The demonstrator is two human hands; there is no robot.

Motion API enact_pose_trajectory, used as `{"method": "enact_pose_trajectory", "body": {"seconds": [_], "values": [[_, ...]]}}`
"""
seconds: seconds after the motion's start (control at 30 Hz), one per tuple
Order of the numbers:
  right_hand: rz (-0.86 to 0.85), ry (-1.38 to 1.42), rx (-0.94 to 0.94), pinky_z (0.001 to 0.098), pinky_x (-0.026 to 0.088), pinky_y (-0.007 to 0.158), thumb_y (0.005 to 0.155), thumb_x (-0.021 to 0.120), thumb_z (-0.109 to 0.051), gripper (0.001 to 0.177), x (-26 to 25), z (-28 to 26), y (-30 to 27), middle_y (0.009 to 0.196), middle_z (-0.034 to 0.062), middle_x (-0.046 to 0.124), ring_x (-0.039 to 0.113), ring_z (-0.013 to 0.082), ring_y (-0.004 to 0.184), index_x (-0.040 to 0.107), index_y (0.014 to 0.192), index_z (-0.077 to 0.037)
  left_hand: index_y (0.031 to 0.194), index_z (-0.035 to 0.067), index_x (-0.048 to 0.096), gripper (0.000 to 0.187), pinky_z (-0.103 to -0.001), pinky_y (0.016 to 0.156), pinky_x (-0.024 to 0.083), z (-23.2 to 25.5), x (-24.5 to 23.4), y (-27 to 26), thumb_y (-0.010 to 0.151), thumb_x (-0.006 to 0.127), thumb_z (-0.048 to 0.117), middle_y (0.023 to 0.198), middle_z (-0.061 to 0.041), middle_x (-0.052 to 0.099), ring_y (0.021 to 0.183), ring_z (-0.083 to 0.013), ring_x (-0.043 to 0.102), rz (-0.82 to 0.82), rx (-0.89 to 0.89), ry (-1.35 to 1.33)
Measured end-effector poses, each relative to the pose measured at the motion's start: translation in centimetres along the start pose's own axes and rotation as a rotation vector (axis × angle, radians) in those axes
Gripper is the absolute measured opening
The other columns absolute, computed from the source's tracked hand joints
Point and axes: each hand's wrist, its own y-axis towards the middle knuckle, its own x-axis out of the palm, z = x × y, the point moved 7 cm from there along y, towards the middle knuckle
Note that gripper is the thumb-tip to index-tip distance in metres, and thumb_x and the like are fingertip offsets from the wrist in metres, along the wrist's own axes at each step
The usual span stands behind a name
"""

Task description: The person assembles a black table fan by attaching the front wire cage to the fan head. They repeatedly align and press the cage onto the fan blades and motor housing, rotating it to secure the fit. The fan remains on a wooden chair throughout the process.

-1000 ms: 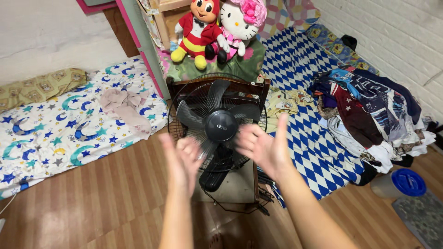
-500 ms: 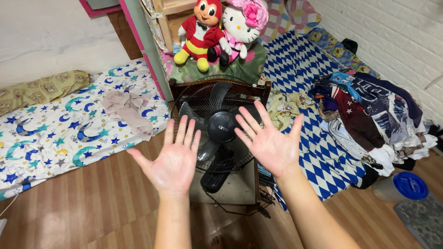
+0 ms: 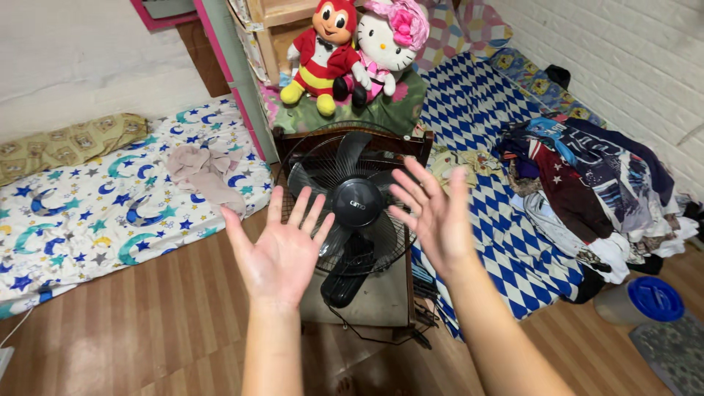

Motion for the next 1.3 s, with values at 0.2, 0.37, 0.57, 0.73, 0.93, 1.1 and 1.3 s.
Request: {"method": "enact_pose_trajectory", "body": {"seconds": [0.2,0.37,0.57,0.73,0.93,1.1,1.3], "values": [[0.023,-0.513,-0.177,0.0458,0.033,0.119,0.097,0.022,-0.072,0.090,0.8,-0.6,-0.7,0.163,0.0173,0.040,0.036,0.0309,0.152,0.044,0.155,-0.007,0.166,0.014,0.011,0.095,-0.055,0.126,0.014,1.2,-0.4,-0.5,0.097,0.046,0.068,0.173,-0.016,0.017,0.161,-0.0351,0.016,0.136,0.526,0.942],[-0.077,0.175,0.054,0.0504,0.034,0.118,0.096,0.021,-0.072,0.091,1.0,0.7,0.0,0.163,0.0201,0.040,0.040,0.0337,0.150,0.037,0.158,-0.006,0.164,0.016,0.008,0.101,-0.058,0.121,0.014,0.7,-1.1,0.0,0.088,0.047,0.070,0.169,-0.018,0.016,0.155,-0.0358,0.017,0.205,0.286,0.543],[-0.071,0.454,0.160,0.0520,0.034,0.119,0.095,0.029,-0.072,0.090,0.1,1.6,0.8,0.162,0.0225,0.040,0.039,0.0345,0.149,0.036,0.158,-0.008,0.164,0.015,0.011,0.111,-0.059,0.120,0.013,-0.4,-2.4,2.1,0.081,0.051,0.077,0.169,-0.022,0.019,0.155,-0.0372,0.018,0.198,0.168,0.411],[-0.016,0.408,0.187,0.0533,0.034,0.119,0.095,0.033,-0.072,0.089,-1.3,2.9,1.4,0.162,0.0232,0.041,0.038,0.0360,0.150,0.040,0.156,-0.008,0.162,0.008,0.020,0.109,-0.049,0.128,0.018,1.7,-6.2,3.3,0.084,0.057,0.075,0.173,-0.017,0.020,0.160,-0.0314,0.021,0.486,0.400,1.132],[0.334,-0.478,0.101,0.0522,0.024,0.119,0.088,0.038,-0.070,0.083,-6.0,3.0,1.3,0.167,0.0106,0.038,0.028,0.0274,0.154,0.052,0.151,-0.018,0.165,0.017,0.011,0.109,-0.046,0.122,0.018,3.7,-10.0,3.7,0.083,0.053,0.075,0.170,-0.018,0.001,0.156,-0.0349,0.009,0.629,0.220,1.583],[0.201,0.130,0.285,0.0534,0.025,0.120,0.092,0.029,-0.074,0.086,-7.5,6.6,1.9,0.165,0.0190,0.032,0.027,0.0355,0.153,0.043,0.156,-0.017,0.163,0.015,0.014,0.107,-0.052,0.122,0.012,5.7,-13.3,3.6,0.084,0.033,0.083,0.172,-0.015,0.010,0.158,-0.0322,0.012,0.456,0.202,0.970],[0.134,0.462,0.324,0.0538,0.025,0.120,0.093,0.031,-0.074,0.087,-8.0,8.4,2.4,0.163,0.0224,0.036,0.030,0.0366,0.152,0.043,0.155,-0.015,0.162,0.010,0.020,0.104,-0.053,0.123,0.018,7.2,-17.8,4.2,0.088,0.034,0.081,0.168,-0.021,0.020,0.156,-0.0374,0.021,0.510,0.219,0.776]]}}
